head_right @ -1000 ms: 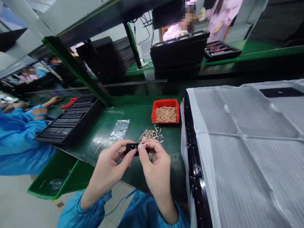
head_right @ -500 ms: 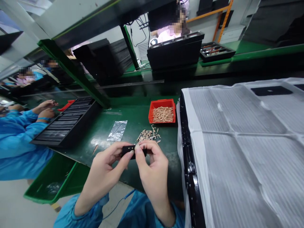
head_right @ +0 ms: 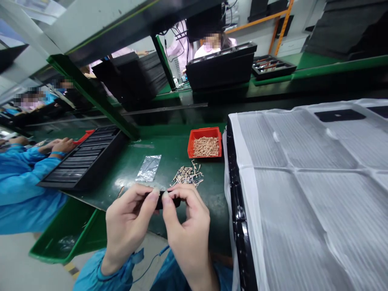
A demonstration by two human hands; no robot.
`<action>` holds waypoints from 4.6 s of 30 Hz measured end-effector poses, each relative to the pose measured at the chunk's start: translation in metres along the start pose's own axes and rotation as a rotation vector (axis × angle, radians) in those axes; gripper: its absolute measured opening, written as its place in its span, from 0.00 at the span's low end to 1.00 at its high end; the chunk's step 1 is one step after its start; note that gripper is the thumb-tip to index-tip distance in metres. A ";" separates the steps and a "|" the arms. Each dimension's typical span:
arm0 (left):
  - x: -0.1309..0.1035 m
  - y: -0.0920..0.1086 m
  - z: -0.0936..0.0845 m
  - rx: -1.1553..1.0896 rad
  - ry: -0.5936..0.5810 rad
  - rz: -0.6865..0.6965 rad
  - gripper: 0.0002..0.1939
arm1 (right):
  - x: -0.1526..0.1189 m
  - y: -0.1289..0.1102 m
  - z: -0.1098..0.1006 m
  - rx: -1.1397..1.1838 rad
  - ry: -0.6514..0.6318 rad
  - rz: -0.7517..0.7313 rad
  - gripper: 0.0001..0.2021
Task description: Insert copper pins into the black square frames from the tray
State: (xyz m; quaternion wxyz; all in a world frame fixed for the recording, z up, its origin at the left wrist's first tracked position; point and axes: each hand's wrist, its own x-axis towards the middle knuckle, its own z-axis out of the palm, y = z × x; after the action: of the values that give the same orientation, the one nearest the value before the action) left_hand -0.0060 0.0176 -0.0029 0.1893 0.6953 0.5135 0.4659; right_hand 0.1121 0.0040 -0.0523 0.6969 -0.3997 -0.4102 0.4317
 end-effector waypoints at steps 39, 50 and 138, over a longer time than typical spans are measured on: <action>0.009 0.014 -0.015 -0.622 -0.197 -0.468 0.16 | -0.002 -0.024 -0.025 -0.035 -0.055 0.100 0.10; 0.003 0.015 -0.009 -0.588 -0.108 -0.458 0.10 | -0.002 -0.031 -0.021 -0.139 0.022 -0.054 0.10; -0.036 0.059 -0.015 -0.441 -0.045 -0.406 0.21 | -0.023 -0.040 -0.031 -0.219 -0.135 -0.267 0.10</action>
State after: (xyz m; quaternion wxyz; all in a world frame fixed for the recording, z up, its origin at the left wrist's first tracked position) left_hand 0.0116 -0.0414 0.0314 0.4363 0.5307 0.5242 0.5032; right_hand 0.1449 -0.0362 -0.0319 0.6712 -0.3852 -0.5501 0.3139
